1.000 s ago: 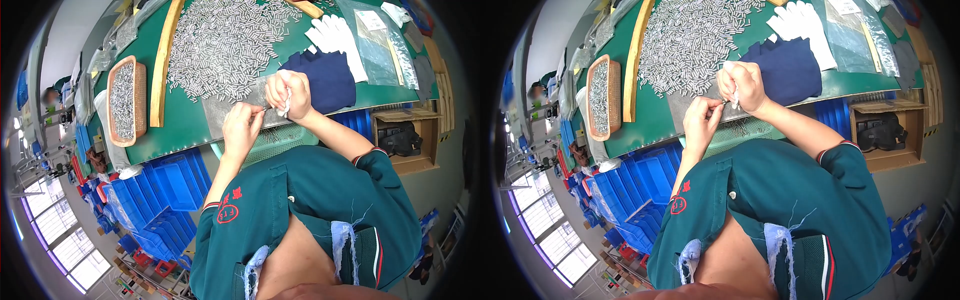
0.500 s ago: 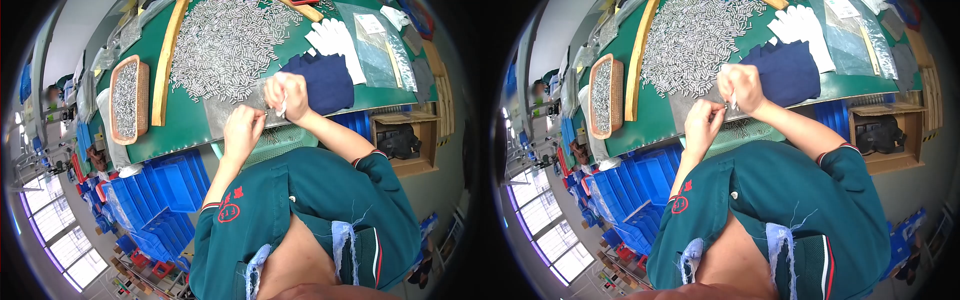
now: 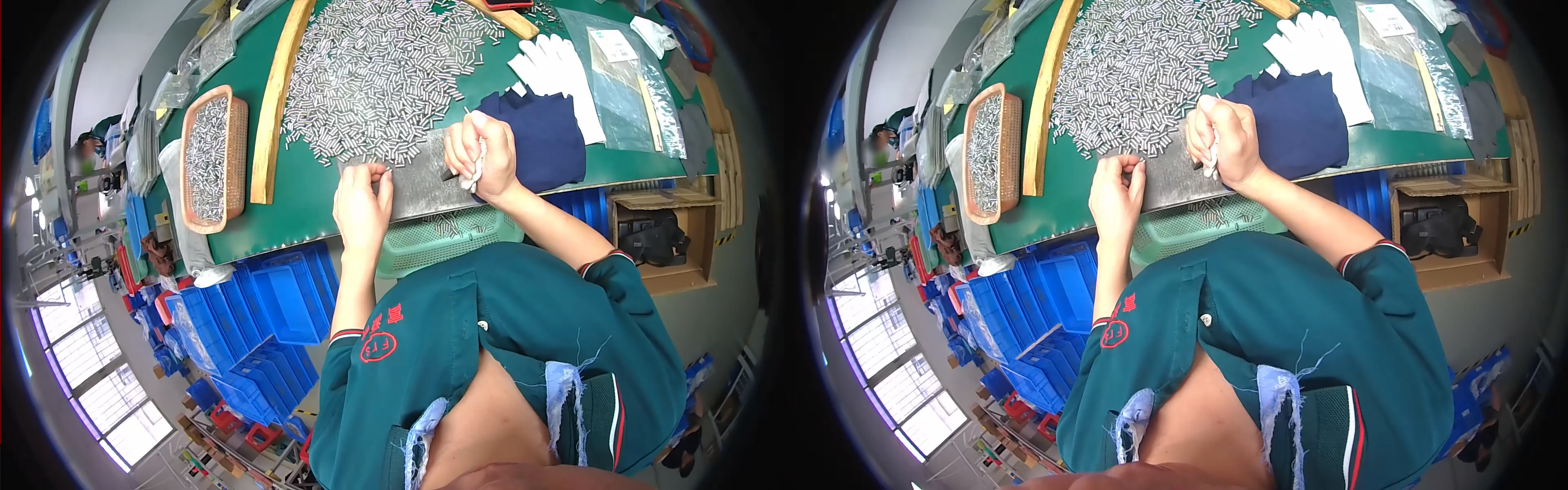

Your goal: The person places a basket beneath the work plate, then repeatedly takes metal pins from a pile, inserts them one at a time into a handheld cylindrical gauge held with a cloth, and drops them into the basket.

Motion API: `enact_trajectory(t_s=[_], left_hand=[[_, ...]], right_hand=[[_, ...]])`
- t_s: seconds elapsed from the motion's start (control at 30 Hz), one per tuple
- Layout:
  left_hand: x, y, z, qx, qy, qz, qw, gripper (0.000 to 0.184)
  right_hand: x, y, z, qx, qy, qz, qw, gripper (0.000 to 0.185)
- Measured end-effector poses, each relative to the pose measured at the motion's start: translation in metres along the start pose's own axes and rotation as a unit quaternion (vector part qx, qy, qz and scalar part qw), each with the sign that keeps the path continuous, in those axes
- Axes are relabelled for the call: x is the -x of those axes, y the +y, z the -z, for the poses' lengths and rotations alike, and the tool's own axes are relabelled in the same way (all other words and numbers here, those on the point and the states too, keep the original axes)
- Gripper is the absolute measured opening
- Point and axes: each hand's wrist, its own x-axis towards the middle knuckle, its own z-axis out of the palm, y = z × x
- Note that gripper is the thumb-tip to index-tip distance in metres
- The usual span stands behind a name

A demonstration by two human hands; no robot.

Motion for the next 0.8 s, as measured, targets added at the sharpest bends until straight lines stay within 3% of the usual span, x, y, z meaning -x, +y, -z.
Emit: enact_trajectory(t_s=[0.2,0.73,0.8], left_hand=[[0.014,0.028,-0.015,0.117,-0.061,-0.053,0.99,0.012],[0.014,0.034,-0.019,0.093,-0.052,-0.064,0.992,0.013],[0.014,0.034,-0.018,0.093,-0.047,-0.073,0.992,0.013]], right_hand=[[0.001,0.001,0.0,0.017,-0.039,0.009,0.999,0.043],[0.006,0.001,0.004,-0.009,-0.046,0.011,0.999,0.042],[0.008,0.003,0.006,0.116,-0.146,0.092,0.978,0.041]])
